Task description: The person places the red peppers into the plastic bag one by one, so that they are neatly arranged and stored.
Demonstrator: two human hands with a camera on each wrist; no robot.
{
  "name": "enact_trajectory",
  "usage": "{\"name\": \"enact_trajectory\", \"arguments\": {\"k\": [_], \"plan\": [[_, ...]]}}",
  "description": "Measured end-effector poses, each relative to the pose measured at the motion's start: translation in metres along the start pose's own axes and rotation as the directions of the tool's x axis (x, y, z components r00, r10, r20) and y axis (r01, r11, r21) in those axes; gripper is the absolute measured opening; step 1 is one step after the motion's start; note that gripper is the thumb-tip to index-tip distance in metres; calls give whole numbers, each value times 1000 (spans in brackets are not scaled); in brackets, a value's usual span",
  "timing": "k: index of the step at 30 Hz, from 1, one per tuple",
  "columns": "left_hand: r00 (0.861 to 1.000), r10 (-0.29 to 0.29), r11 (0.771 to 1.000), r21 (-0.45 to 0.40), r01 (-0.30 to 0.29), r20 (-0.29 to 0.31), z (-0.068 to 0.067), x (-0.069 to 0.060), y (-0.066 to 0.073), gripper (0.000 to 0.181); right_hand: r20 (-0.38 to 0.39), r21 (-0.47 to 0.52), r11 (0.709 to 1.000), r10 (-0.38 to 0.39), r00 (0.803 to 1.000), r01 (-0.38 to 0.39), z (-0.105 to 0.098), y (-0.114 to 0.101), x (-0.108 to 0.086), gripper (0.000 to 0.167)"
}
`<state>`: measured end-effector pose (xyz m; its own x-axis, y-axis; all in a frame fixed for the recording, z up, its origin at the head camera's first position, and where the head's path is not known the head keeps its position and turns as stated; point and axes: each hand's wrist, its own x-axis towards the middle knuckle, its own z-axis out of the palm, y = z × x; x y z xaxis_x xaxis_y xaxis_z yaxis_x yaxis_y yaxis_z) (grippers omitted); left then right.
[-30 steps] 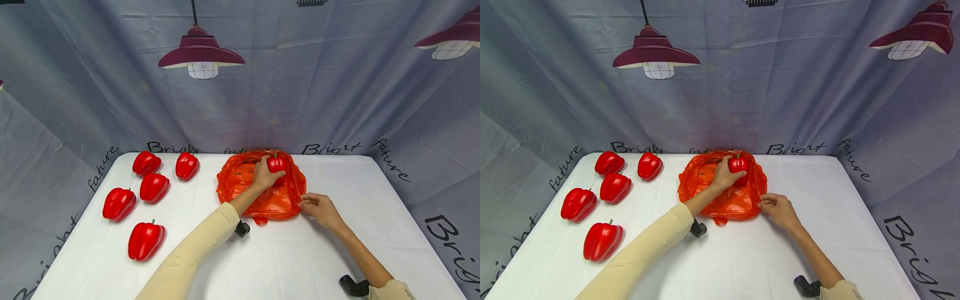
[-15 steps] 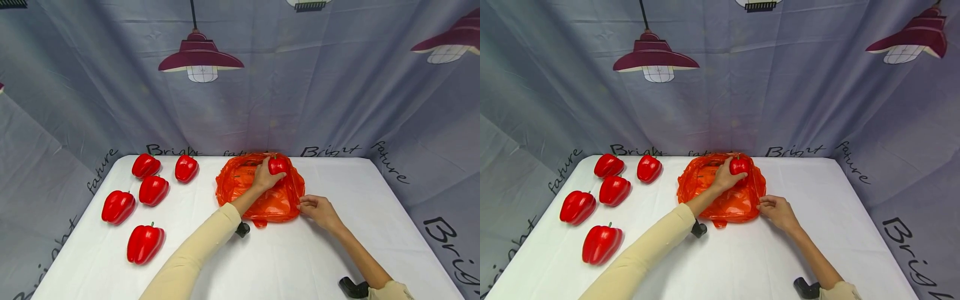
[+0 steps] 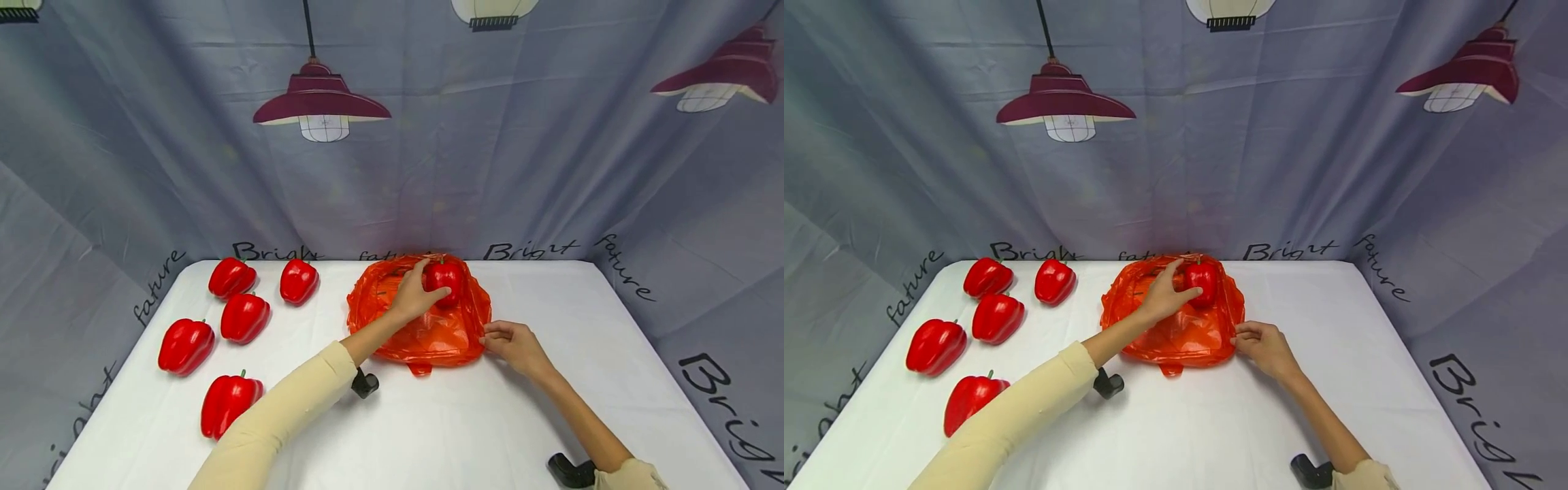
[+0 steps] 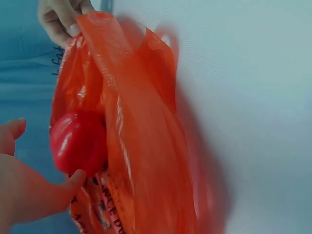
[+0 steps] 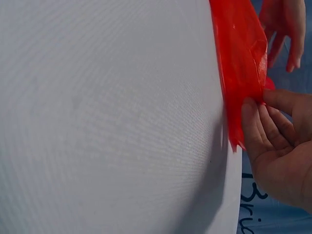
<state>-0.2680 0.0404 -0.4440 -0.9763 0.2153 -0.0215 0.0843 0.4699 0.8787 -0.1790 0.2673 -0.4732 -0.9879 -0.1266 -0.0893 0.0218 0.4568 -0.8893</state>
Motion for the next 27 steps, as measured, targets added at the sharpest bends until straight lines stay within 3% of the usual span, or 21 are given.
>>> {"name": "enact_trajectory", "arguments": {"k": [6,13,19,27], "plan": [[995,87,996,-3,-87,44,-28,-25,1,78,-11,-1,1000,6,1000,-6,1,0,0,28],[976,200,980,-39,-197,87,-63,-58,-1,75,-18,3,1000,-4,1000,4,2,-1,3,29],[978,179,979,-122,-166,103,-100,-89,-14,71,-14,44,999,-16,1000,17,3,-3,4,31],[988,136,983,-131,-126,72,-158,-134,-37,69,-12,58,998,-4,1000,5,3,-5,3,32]]}}
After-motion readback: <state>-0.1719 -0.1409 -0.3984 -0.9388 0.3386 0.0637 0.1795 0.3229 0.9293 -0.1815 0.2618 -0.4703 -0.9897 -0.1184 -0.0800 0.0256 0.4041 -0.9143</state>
